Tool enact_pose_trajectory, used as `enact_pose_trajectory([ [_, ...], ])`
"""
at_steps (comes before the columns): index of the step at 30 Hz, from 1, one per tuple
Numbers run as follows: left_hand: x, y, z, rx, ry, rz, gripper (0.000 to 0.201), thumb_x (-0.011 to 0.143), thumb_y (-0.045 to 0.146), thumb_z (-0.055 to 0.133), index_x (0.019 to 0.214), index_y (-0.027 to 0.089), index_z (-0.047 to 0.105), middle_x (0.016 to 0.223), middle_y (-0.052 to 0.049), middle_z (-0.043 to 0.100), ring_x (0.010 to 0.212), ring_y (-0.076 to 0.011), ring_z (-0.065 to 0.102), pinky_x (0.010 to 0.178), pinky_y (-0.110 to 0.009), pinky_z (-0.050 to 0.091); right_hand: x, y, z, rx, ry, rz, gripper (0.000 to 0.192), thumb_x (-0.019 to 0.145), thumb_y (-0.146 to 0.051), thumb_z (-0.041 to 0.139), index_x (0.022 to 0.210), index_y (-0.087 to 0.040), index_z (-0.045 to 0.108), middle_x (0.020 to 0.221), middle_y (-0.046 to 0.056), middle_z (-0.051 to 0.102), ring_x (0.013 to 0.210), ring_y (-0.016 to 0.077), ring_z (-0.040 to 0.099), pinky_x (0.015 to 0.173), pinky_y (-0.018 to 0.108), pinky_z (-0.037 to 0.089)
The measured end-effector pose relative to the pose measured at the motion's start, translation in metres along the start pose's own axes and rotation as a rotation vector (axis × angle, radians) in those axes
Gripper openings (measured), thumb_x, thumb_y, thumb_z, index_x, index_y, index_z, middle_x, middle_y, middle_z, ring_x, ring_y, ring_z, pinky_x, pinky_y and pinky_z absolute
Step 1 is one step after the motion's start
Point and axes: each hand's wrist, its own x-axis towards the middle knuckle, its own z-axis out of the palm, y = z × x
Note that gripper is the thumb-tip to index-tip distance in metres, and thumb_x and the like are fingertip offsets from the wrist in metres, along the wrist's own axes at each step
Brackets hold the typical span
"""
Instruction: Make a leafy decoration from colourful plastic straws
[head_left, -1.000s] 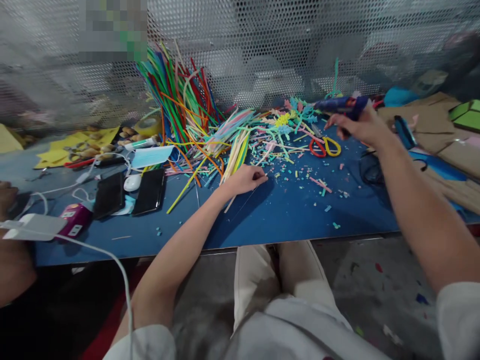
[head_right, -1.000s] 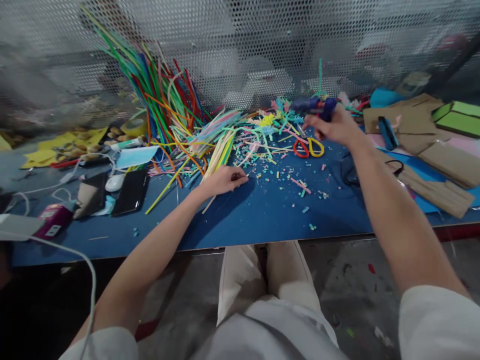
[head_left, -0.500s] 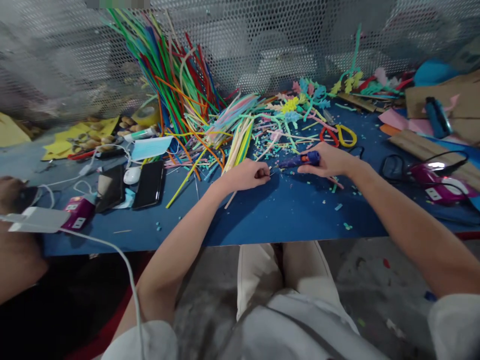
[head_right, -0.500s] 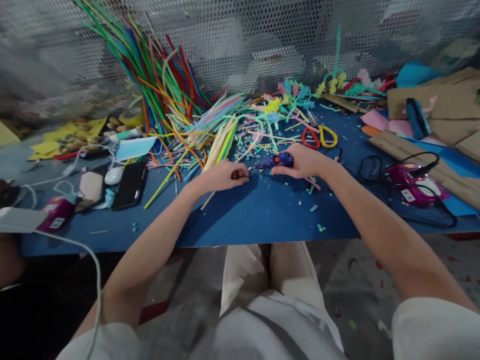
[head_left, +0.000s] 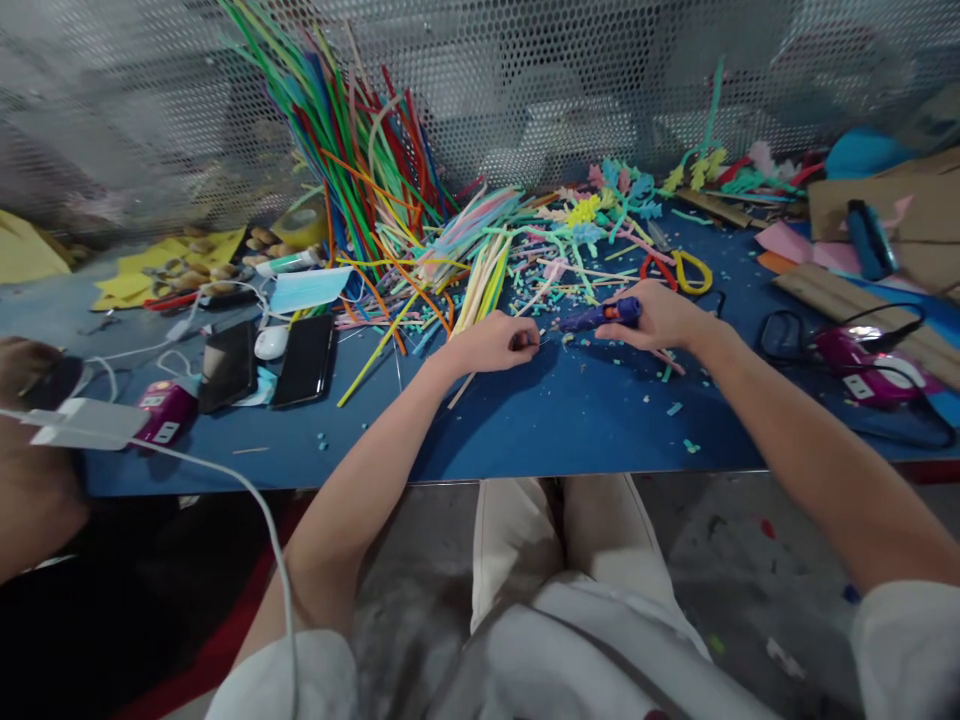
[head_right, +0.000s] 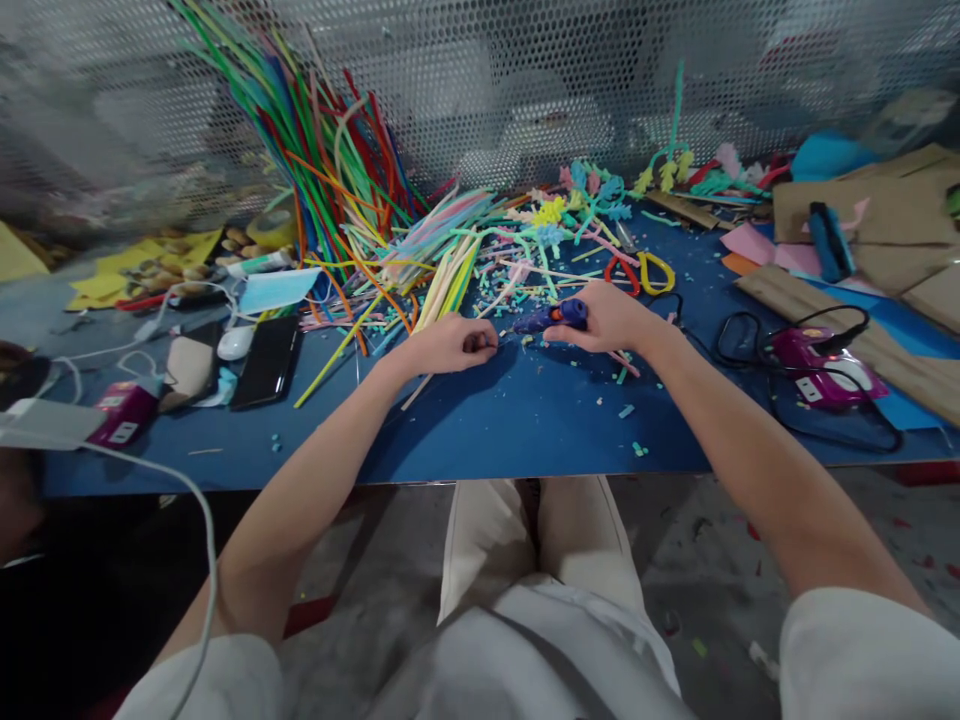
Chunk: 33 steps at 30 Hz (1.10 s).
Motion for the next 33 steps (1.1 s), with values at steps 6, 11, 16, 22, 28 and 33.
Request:
enact_pose_trajectory([
  [6, 0.0, -0.001, 0.001, 0.009, 0.029, 0.022, 0.02, 0.093, 0.03, 0.062, 0.099, 0.018, 0.077, 0.075, -0.002, 0.073, 0.064, -0.0142, 0.063, 0.069, -0.026, 0.044, 0.002, 0.005, 0.006, 0.006, -0.003, -0.026, 0.064, 0.094, -0.071, 0.061, 0.059, -0.025, 0.031, 0.054, -0.001, 0.037, 0.054, 0.0142, 0.034, 0.06, 0.036, 0.024],
  [11, 0.001, 0.0, 0.001, 0.011, 0.018, 0.028, 0.02, 0.092, 0.029, 0.062, 0.098, 0.018, 0.077, 0.075, -0.003, 0.074, 0.065, -0.0148, 0.064, 0.069, -0.027, 0.044, 0.003, 0.006, 0.008, 0.022, -0.021, -0.032, 0.066, 0.094, -0.073, 0.06, 0.058, -0.026, 0.032, 0.053, -0.002, 0.037, 0.053, 0.0136, 0.032, 0.06, 0.037, 0.023],
  [16, 0.0, 0.002, 0.0, 0.017, 0.017, 0.023, 0.02, 0.094, 0.03, 0.061, 0.099, 0.018, 0.076, 0.075, -0.003, 0.074, 0.065, -0.0148, 0.064, 0.068, -0.026, 0.043, 0.003, 0.007, 0.009, 0.045, -0.013, -0.031, 0.068, 0.093, -0.075, 0.061, 0.056, -0.025, 0.031, 0.052, -0.002, 0.035, 0.052, 0.0129, 0.03, 0.06, 0.036, 0.021],
  [22, 0.0, 0.003, -0.001, 0.016, 0.009, 0.014, 0.02, 0.094, 0.031, 0.061, 0.099, 0.017, 0.075, 0.075, -0.003, 0.073, 0.064, -0.0141, 0.062, 0.068, -0.026, 0.043, 0.003, 0.009, 0.011, 0.037, 0.006, -0.031, 0.07, 0.092, -0.074, 0.064, 0.056, -0.025, 0.029, 0.05, -0.003, 0.031, 0.051, 0.0128, 0.03, 0.059, 0.036, 0.021],
  [28, 0.0, 0.004, -0.002, 0.03, -0.001, 0.009, 0.021, 0.095, 0.031, 0.06, 0.1, 0.018, 0.075, 0.076, -0.003, 0.073, 0.066, -0.015, 0.063, 0.069, -0.027, 0.044, 0.001, 0.008, 0.01, 0.049, 0.005, 0.004, 0.071, 0.091, -0.075, 0.066, 0.057, -0.026, 0.028, 0.047, -0.004, 0.03, 0.049, 0.0127, 0.031, 0.056, 0.035, 0.021],
  [33, 0.0, 0.005, -0.003, 0.026, -0.006, 0.003, 0.019, 0.095, 0.031, 0.06, 0.099, 0.019, 0.075, 0.076, -0.003, 0.073, 0.066, -0.0153, 0.063, 0.069, -0.027, 0.043, 0.002, 0.006, 0.008, 0.033, -0.005, 0.023, 0.071, 0.091, -0.074, 0.066, 0.055, -0.026, 0.027, 0.048, -0.004, 0.031, 0.048, 0.0129, 0.031, 0.056, 0.035, 0.022],
])
